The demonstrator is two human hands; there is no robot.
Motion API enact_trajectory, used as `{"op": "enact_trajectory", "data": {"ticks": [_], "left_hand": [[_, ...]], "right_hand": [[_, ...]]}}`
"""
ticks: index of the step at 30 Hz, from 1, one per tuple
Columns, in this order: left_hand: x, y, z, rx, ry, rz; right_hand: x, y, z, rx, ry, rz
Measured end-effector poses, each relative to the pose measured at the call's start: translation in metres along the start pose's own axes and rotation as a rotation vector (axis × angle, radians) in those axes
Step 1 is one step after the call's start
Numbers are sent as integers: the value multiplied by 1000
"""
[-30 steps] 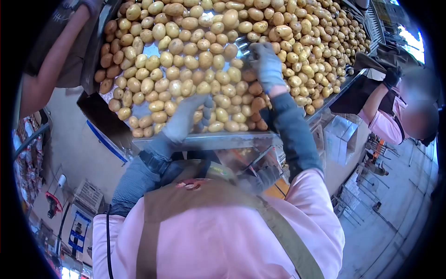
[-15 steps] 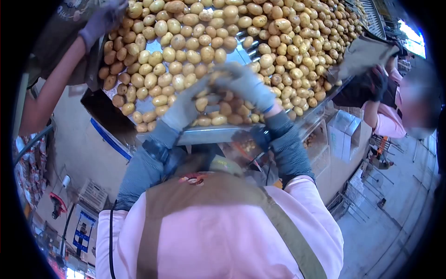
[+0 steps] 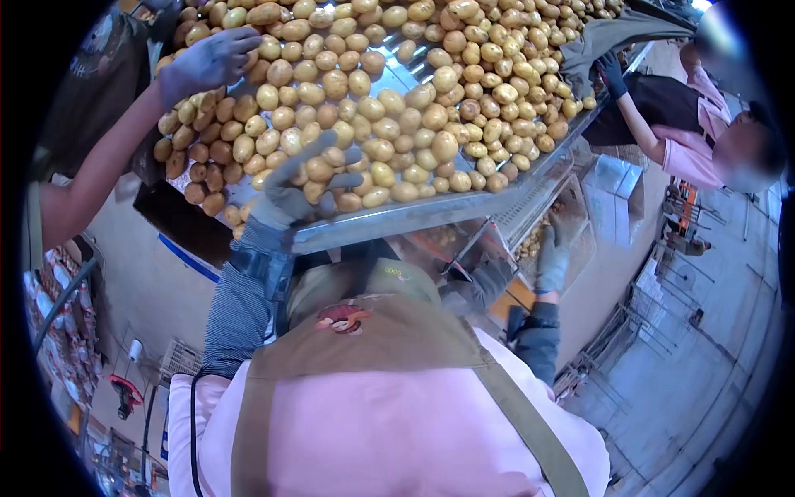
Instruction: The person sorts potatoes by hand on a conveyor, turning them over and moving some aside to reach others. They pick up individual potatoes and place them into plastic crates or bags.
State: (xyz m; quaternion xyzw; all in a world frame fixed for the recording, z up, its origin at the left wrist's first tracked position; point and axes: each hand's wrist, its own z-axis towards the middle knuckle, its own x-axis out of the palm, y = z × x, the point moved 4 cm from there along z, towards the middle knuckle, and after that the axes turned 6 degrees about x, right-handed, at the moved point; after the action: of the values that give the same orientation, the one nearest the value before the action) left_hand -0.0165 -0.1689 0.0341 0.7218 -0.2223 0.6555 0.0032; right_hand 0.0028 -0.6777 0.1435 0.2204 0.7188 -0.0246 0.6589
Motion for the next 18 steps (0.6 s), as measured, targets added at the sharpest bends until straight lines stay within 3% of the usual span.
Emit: {"op": "enact_trajectory", "data": {"ticks": [1, 4, 6, 7, 8, 9, 12, 15, 16, 18], "left_hand": [[14, -6, 2, -25, -5, -28], [9, -13, 10, -43, 96, -125], [12, -8, 7, -66, 39, -106], [11, -3, 11, -32, 5, -99], [9, -2, 15, -39, 25, -117], [6, 2, 15, -45, 37, -140], [-2, 4, 7, -38, 55, -195], [12, 0, -32, 45, -506, 479], [-7, 4, -33, -50, -421, -18], [-7, 4, -46, -37, -340, -44]], "right_hand": [[-6, -44, 6, -117, -176, -504], [-19, -10, 22, -238, -288, -346], [6, 126, 4, 56, 255, 376], [57, 133, 3, -5, 378, 556], [95, 179, 4, -95, 475, 373], [145, 198, 12, -432, 313, 353], [160, 273, 54, -689, 106, 152], [140, 313, 61, -850, -195, 128], [126, 310, 50, -782, -141, 198], [136, 279, 11, -847, 32, -153]]}}
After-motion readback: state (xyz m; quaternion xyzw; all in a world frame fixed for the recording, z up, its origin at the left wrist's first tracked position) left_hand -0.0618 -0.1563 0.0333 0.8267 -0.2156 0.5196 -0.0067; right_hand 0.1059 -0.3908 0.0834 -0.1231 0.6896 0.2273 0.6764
